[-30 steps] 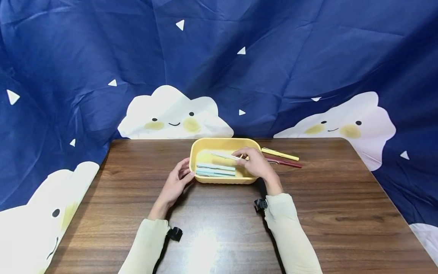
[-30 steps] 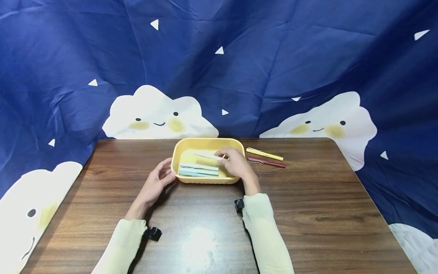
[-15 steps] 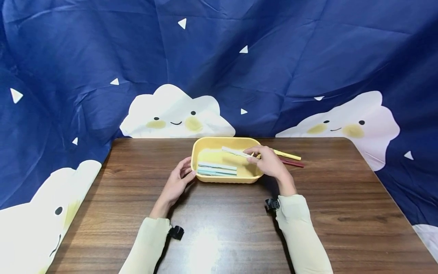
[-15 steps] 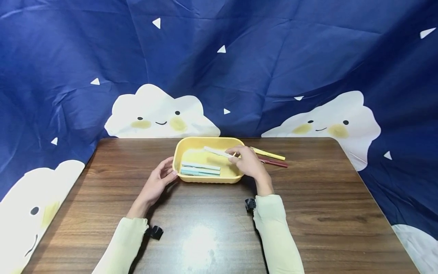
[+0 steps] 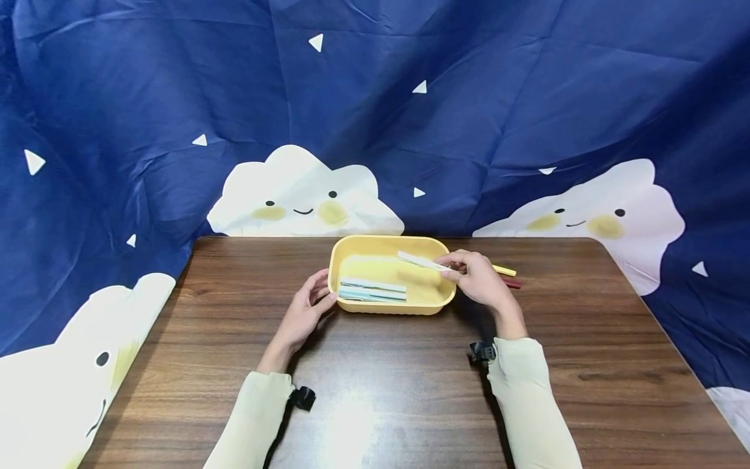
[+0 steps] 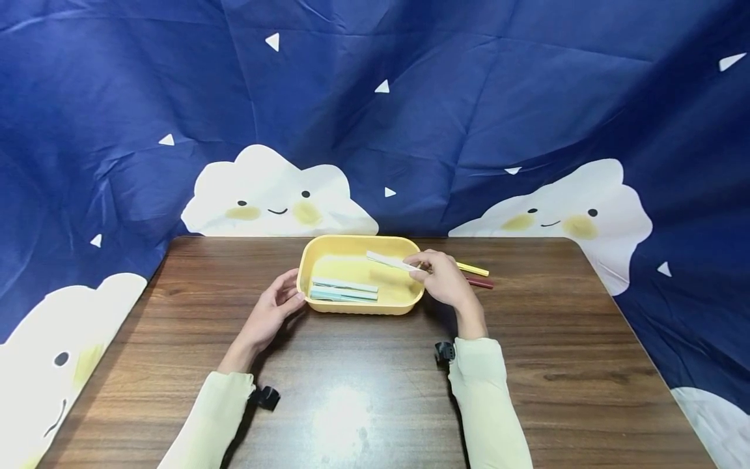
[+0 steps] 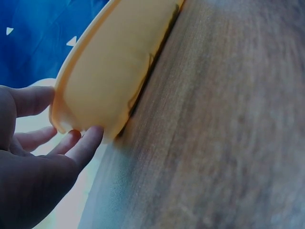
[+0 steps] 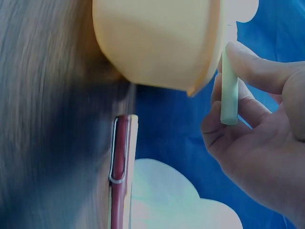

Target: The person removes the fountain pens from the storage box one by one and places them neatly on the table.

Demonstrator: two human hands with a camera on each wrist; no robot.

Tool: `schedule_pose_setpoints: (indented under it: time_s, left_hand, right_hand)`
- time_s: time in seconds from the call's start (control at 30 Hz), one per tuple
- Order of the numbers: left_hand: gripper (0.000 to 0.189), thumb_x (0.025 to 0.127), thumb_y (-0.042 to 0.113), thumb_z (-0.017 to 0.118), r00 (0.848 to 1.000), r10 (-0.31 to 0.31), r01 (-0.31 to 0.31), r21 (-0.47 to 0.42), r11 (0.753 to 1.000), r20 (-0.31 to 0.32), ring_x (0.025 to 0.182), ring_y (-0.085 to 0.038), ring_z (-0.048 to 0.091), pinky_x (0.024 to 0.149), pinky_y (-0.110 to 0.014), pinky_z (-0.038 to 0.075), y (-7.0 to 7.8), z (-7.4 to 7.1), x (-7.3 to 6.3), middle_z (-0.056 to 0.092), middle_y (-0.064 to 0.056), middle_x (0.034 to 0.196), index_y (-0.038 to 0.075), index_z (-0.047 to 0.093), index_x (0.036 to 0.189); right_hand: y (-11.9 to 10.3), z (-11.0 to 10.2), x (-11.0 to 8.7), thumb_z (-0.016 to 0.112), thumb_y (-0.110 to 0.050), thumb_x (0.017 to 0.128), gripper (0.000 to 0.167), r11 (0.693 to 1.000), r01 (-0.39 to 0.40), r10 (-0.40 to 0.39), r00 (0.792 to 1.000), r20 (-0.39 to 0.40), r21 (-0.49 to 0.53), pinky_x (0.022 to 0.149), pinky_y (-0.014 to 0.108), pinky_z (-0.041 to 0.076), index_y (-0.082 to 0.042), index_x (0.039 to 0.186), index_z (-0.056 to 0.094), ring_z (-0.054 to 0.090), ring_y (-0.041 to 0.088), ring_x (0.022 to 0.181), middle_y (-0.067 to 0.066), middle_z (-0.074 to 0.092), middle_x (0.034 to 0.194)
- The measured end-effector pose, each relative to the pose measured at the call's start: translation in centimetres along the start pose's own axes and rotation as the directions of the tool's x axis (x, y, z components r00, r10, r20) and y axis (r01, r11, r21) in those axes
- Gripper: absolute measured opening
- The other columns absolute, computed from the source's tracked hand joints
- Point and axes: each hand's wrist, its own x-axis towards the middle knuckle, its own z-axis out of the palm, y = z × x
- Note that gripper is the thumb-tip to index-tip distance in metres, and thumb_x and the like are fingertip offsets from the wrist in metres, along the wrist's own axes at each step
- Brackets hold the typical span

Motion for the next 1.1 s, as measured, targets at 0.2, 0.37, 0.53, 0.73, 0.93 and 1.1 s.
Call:
schedule_pose_setpoints:
  time_s: [0.2,0.37,0.53,0.73,0.93,1.1]
  left_hand:
    - [0.059,0.1,0.004,0.062,1.0,0.0,0.0,0.007,1.0,-0.003,0.133,-0.038,0.048,0.097,-0.02,0.045,0.1,0.1,0.0,0.047,-0.024,0.146,0.0,0.037,0.153]
    - [0.059,0.099,0.004,0.063,1.0,-0.005,0.005,0.003,1.0,-0.008,0.133,-0.037,0.048,0.097,-0.021,0.046,0.0,0.1,0.0,0.047,-0.023,0.146,0.002,0.038,0.153]
    - [0.059,0.099,0.003,0.062,1.0,-0.005,0.005,-0.003,1.0,-0.005,0.133,-0.037,0.048,0.097,-0.021,0.046,0.1,0.1,0.0,0.047,-0.024,0.146,0.001,0.037,0.153]
    - [0.059,0.099,0.002,0.061,1.0,-0.006,0.006,0.005,1.0,-0.007,0.133,-0.038,0.048,0.098,-0.022,0.046,0.2,0.1,0.0,0.047,-0.024,0.146,0.0,0.037,0.153]
    - [0.059,0.1,0.002,0.061,1.0,0.0,0.0,0.008,1.0,-0.009,0.133,-0.038,0.048,0.098,-0.023,0.046,0.2,0.1,0.1,0.047,-0.024,0.146,0.0,0.037,0.153]
    - [0.059,0.099,0.0,0.061,1.0,-0.008,0.007,-0.005,1.0,-0.006,0.133,-0.038,0.048,0.097,-0.021,0.047,0.3,0.1,-0.1,0.047,-0.024,0.146,0.001,0.037,0.153]
  right_hand:
    - [0.8,-0.9,-0.7,0.073,0.003,0.09,0.022,0.999,-0.035,0.034,0.999,-0.008,-0.006,0.074,0.025,0.046,0.001,0.112,0.075,0.06,0.024,0.087,0.016,0.071,0.107]
    - [1.6,-1.4,-1.1,0.072,0.003,0.091,0.021,1.0,-0.031,0.031,0.999,-0.022,0.002,0.071,0.023,0.046,0.001,0.111,0.075,0.06,0.022,0.083,0.019,0.071,0.113]
    - [2.4,-1.9,-1.6,0.07,0.002,0.092,0.019,0.999,-0.049,0.049,0.999,-0.019,-0.007,0.069,0.025,0.046,-0.001,0.11,0.075,0.059,0.023,0.079,0.016,0.072,0.109]
    - [3.3,-2.4,-2.3,0.071,0.003,0.091,0.019,0.998,-0.059,0.059,0.998,-0.018,0.003,0.071,0.027,0.048,0.001,0.11,0.074,0.06,0.025,0.081,0.016,0.072,0.101]
    - [3.8,-2.6,-2.5,0.071,0.004,0.091,0.02,0.998,-0.037,0.037,0.999,-0.005,0.043,0.072,0.027,0.05,0.005,0.111,0.072,0.063,0.023,0.084,0.019,0.071,0.099]
    - [4.1,-2.7,-2.7,0.071,0.004,0.091,0.02,0.998,-0.038,0.039,0.999,-0.025,0.057,0.07,0.025,0.049,0.005,0.111,0.072,0.061,0.02,0.082,0.02,0.071,0.104]
